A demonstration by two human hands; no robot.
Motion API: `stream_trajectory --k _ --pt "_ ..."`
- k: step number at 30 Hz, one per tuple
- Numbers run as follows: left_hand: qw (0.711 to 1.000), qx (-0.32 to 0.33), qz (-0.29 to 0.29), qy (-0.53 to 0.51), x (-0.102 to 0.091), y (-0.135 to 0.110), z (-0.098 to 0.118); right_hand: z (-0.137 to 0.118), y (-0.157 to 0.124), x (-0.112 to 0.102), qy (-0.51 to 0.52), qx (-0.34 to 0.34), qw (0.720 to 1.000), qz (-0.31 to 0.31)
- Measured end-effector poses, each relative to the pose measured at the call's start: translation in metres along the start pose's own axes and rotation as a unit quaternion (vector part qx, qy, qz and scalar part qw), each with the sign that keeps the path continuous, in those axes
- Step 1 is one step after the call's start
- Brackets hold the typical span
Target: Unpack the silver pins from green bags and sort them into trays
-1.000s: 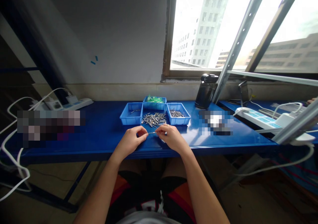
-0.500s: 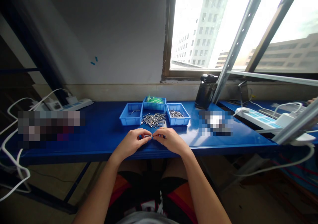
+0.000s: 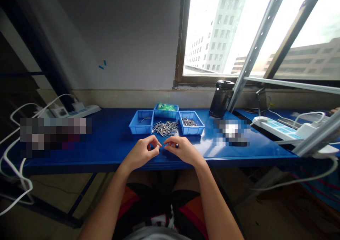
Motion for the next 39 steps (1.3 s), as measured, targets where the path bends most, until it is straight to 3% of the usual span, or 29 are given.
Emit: stream_trajectory --k 27,39 --pt "1.0 -0.023 -0.004 -0.008 0.0007 0.0039 -0.0024 0.0 0.0003 0.0006 0.015 0.004 1.0 -0.004" --pt "1.0 -0.022 0.02 -0.007 -0.0025 0.0029 -0.0001 0.0021 -0.0006 -0.0038 0.026 0.015 0.999 0.034"
Point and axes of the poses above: each hand's wrist, its own y-axis towards the middle knuckle, its own x-axis out of the palm, z = x × y, the point moved 6 cm from there along y, towards the middle knuckle, and after that the axes turned 11 degrees about -z, right-handed, at the moved point
